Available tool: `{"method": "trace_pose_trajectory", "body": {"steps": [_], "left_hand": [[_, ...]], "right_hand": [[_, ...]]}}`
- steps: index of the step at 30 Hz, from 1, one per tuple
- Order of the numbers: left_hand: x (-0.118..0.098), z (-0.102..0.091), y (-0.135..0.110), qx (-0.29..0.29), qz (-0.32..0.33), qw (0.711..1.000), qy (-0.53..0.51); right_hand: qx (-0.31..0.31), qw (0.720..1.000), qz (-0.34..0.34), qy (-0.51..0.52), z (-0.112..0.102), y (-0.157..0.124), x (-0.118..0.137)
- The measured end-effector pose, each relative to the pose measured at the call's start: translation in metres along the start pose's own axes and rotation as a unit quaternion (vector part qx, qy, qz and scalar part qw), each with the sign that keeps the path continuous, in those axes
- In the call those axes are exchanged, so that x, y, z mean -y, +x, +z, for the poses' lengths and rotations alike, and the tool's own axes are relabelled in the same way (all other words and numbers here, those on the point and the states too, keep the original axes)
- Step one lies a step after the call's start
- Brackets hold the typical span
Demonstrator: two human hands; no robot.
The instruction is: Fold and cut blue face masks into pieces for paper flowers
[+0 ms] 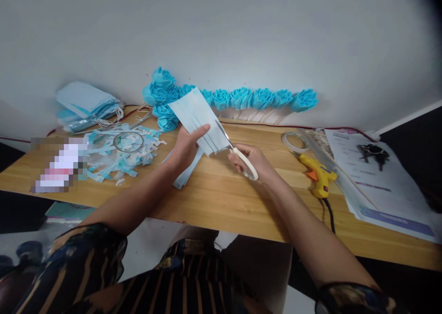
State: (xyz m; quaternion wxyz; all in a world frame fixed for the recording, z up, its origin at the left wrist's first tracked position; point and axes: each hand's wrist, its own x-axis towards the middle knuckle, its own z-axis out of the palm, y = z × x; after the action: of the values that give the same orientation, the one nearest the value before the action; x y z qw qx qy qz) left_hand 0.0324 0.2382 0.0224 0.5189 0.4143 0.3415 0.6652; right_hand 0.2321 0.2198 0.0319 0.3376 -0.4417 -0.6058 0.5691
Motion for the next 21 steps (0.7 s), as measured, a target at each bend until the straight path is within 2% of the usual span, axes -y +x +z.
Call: {"method": "trace_pose_trajectory", "body": {"steps": [6, 12, 21], "left_hand": [[-0.001, -0.001, 0.001, 0.003, -0.016, 1.0, 0.022], [-0.003, 0.001, -0.001, -0.002, -0.01, 0.999, 0.035], [0.003, -0.001, 0.001, -0.011, -0.024, 0.999, 0.029]], "right_hand": [[0.031, 0.999, -0.008, -0.025, -0.002, -0.001, 0.0], [0.069, 0.993, -0.048, -0.08, -0.009, -0.002, 0.001], [0.058, 0.996, 0.003, -0.064, -0.013, 0.001, -0.004]]}}
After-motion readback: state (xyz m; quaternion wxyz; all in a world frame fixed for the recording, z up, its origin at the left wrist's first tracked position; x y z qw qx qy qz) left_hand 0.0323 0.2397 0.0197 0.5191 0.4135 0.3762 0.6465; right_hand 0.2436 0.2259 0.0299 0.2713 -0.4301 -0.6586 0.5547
